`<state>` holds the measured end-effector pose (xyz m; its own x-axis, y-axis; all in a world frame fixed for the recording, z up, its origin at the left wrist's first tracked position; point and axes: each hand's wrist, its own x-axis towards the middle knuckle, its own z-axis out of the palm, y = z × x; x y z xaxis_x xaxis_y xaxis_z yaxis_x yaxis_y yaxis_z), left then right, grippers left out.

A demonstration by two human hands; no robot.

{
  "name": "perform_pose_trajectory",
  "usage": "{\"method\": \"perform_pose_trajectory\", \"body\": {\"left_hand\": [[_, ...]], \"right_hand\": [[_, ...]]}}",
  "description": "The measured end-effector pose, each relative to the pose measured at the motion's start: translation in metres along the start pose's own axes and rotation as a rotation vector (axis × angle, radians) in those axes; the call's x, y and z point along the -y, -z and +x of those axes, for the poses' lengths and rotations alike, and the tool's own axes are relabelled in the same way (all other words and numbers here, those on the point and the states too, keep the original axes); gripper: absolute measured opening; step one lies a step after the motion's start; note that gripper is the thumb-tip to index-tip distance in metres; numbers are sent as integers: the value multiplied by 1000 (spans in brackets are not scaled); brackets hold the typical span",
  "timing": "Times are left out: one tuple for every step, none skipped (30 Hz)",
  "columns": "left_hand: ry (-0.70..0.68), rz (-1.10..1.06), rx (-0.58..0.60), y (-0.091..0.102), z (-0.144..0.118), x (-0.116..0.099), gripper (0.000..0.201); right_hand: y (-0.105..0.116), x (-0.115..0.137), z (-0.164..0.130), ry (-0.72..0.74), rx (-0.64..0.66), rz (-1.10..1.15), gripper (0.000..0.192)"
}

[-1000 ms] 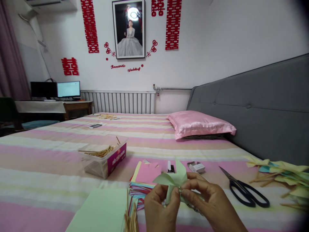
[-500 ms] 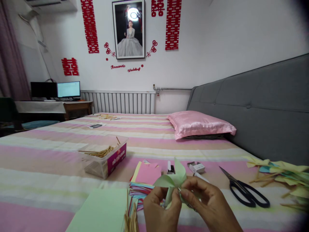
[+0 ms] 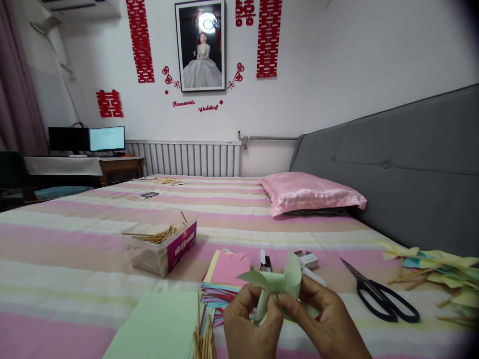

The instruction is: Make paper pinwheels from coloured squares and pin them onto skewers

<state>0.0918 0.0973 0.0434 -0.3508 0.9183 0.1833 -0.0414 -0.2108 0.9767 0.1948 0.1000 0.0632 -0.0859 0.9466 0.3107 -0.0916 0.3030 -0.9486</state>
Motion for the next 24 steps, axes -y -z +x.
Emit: {"method": "perform_pose_trajectory", "body": {"left_hand": [[8,-4,-5,0,-1,-3,16],[15,-9,-12,0,-1,-5,15],[21,-14,-21,-1,-2,-8,15],[26,-15,-29,-1,-2,-9,15],[29,-19,-34,-2,-3,-11,16],[30,-21,-36,-2,-3,-12,16],[31,-18,-38,-2,-3,-12,16],[32,-10,-39,-2,-4,-12,16],[35,0,-39,-2,-4,-11,16],[38,10,-39,-2,-4,-10,16],[42,17,-40,-2,-4,-10,17],[45,28,-41,-2,-4,-9,17],[47,39,-44,-2,-5,-9,18],[49,49,-50,-2,-5,-9,18],[52,54,-55,-2,-5,-9,18],[55,55,-55,-2,-5,-9,18],[58,48,-53,-2,-5,-9,18],[59,41,-49,-2,-5,-9,17],[56,34,-44,-2,-5,-10,17],[50,30,-39,-2,-6,-10,17],[42,26,-35,-3,-6,-11,17],[35,21,-31,-3,-6,-12,17],[31,12,-28,-3,-7,-13,17],[28,5,-27,-3,-7,-14,17]], "right_hand": [[1,0,0,0,15,-2,28],[2,0,0,-3,27,-4,28],[2,0,0,-7,33,-6,28],[3,1,0,-12,37,-7,28],[3,2,0,-14,40,-9,29],[3,2,0,-17,41,-12,29],[3,3,-1,-19,43,-14,29],[3,3,-1,-21,44,-16,29],[3,3,-1,-20,44,-17,29],[3,3,-1,-15,43,-19,29],[3,2,-1,-10,42,-21,28],[3,2,-1,-4,41,-23,28],[3,1,-1,1,40,-27,27],[3,1,-1,5,39,-31,28],[3,1,-1,6,39,-33,28],[3,1,-1,4,41,-34,28],[3,1,-1,2,43,-33,29],[3,2,-1,1,48,-30,29],[3,2,-1,-1,53,-26,30],[3,3,-1,-2,58,-21,30],[3,4,-1,-4,62,-15,30],[3,5,-2,-4,65,-10,30],[3,6,-2,-6,66,-6,31],[3,7,-2,-9,68,-3,31]]}}
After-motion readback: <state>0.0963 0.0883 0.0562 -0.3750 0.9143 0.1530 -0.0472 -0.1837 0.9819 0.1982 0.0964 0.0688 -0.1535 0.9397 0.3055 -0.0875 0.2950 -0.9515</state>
